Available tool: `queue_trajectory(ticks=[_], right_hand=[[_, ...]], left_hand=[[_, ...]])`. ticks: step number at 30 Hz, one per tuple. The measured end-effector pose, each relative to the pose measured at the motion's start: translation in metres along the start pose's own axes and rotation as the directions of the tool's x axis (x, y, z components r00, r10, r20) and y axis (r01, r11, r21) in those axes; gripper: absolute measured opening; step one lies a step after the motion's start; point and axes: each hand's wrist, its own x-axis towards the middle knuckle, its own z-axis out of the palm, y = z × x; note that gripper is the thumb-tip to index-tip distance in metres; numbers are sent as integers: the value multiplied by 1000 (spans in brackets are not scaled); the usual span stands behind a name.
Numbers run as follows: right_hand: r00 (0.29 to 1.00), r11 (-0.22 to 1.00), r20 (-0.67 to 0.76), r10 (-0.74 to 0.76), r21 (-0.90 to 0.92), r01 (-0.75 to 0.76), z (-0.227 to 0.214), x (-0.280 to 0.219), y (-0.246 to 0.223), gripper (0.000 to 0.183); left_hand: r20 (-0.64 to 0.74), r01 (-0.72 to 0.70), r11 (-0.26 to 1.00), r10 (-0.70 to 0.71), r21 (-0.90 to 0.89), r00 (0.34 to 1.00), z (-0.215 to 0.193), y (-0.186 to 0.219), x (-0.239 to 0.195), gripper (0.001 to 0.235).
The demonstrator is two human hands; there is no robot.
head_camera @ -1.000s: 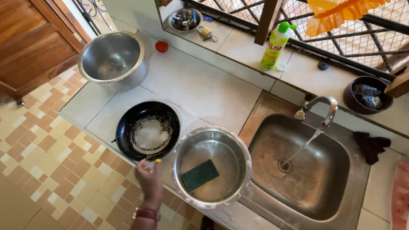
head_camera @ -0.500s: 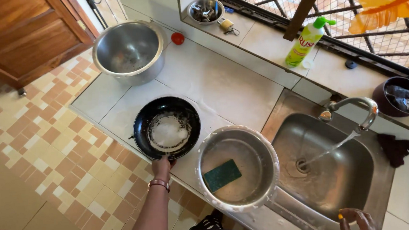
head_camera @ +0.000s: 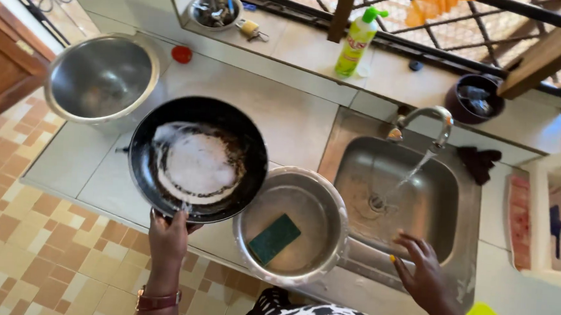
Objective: The person washes a white bowl, a black frying pan, a yellow plastic container, and a large metal pot under running water in a kitchen sink. They use a green sponge to scrub the items and place the cleaned dishes into a white dish rack on the counter.
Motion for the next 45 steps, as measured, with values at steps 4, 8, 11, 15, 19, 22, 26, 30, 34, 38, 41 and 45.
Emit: queue_trajectory(ticks=[4, 8, 11, 15, 19, 22, 26, 30, 34, 38, 41, 45], right_hand=[[981, 987, -117, -156, 26, 160, -27, 21, -62, 58], [987, 979, -157, 42, 204, -9, -40, 16, -71, 56], [915, 869, -90, 393, 362, -338, -19, 8, -17, 65], [798, 199, 249, 548, 889, -413, -15, 1, 11, 58], [595, -302, 480, 644, 875, -379, 7, -8, 53, 42], [642, -344, 465, 609, 885, -314, 26, -13, 94, 21], [678, -291, 396, 620, 918, -270, 29, -10, 121, 35], [607, -161, 388, 693, 905, -394, -50, 9, 74, 49], [684, 164, 311, 660, 829, -535, -90, 18, 65, 52], [615, 134, 444, 651, 731, -669, -83, 18, 95, 44], [542, -100, 557, 630, 750, -654, -45, 5, 131, 28], [574, -202, 631, 522, 745, -635, 12, -3, 170, 27]], left_hand=[[276, 58, 985, -11, -163, 961, 29, 55, -45, 38], [562, 290, 948, -170, -130, 810, 80, 81, -87, 36], [610, 254, 964, -248, 78, 753, 127, 80, -116, 45], [693, 268, 961, -234, 60, 682, 193, 54, -147, 42], [785, 235, 969, -203, 76, 585, 254, 9, -158, 39], [757, 24, 984, -152, 178, 636, 298, -19, -147, 41], [703, 7, 988, -117, 157, 701, 364, -88, -118, 45], [691, 25, 983, -145, 181, 708, 395, -112, -110, 35], [739, 393, 913, -338, 109, 583, 399, -117, -124, 13], [670, 285, 934, -355, 217, 652, 371, -61, -162, 31], [664, 154, 975, -223, 162, 714, 360, -62, -163, 30], [636, -163, 939, -71, 302, 769, 358, -78, -149, 39]])
